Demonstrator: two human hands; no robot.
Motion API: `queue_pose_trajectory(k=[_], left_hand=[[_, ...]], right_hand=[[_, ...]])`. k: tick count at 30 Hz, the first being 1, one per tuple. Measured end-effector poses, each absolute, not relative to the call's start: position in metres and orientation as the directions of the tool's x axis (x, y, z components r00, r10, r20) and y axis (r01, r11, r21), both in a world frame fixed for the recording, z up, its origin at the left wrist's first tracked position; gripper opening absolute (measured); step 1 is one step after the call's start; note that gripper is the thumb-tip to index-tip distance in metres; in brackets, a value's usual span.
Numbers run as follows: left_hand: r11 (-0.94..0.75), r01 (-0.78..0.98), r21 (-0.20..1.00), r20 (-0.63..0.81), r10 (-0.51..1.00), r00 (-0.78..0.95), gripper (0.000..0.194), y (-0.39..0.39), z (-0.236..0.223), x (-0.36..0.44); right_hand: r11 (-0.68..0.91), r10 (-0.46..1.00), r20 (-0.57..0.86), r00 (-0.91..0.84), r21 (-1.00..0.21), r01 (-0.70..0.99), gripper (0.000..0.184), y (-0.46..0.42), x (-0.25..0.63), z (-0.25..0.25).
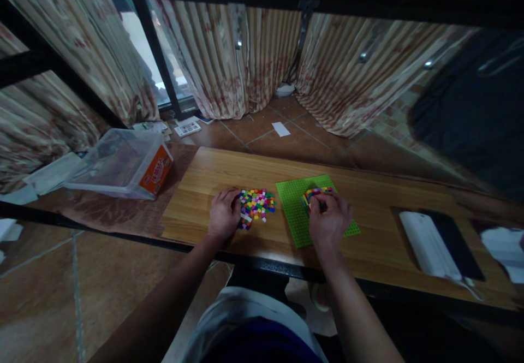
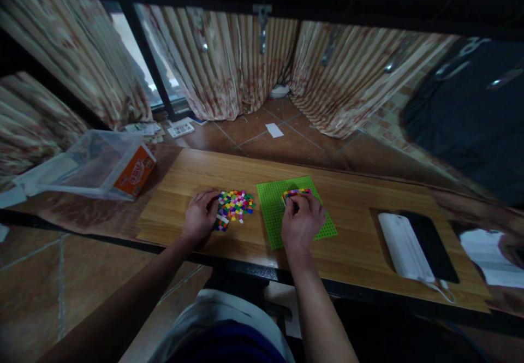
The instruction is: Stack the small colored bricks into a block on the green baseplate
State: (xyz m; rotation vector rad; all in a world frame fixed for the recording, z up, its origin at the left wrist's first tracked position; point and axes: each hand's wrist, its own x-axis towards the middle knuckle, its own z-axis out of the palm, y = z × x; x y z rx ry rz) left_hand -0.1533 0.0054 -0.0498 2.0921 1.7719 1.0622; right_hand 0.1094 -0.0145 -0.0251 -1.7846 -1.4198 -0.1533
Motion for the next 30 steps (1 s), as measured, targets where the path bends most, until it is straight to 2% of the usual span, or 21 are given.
queue_pose_trajectory(k=[9,15,21,26,30], left_hand=[[-0.259,0.779,0.571,0.385,0.923,0.024,0.024,0.005,-0.049,-0.153],[-0.253,0.783,0.569,0.375,0.927,0.027,0.024,0.006,-0.050,-0.153],[-0.264,0.782,0.565,0.388,0.921,0.031,0.024,0.006,-0.051,-0.154],[-0.270,0.777,0.568,0.397,0.917,0.028,0.024,0.007,-0.052,-0.154],[-0.273,0.777,0.567,0.403,0.915,0.027,0.025,0.007,-0.053,-0.154]], right_hand=[[-0.077,0.723,0.526,0.448,-0.583,0.809,0.023,-0.007,0.114,-0.023],[-0.061,0.700,0.545,0.462,-0.600,0.798,0.022,-0.002,0.116,-0.026],[-0.112,0.725,0.460,0.512,-0.655,0.747,0.023,0.003,0.114,-0.023],[-0.043,0.747,0.441,0.497,-0.715,0.698,0.036,-0.004,0.130,-0.019],[-0.019,0.723,0.499,0.477,-0.676,0.736,0.037,-0.007,0.157,-0.008]])
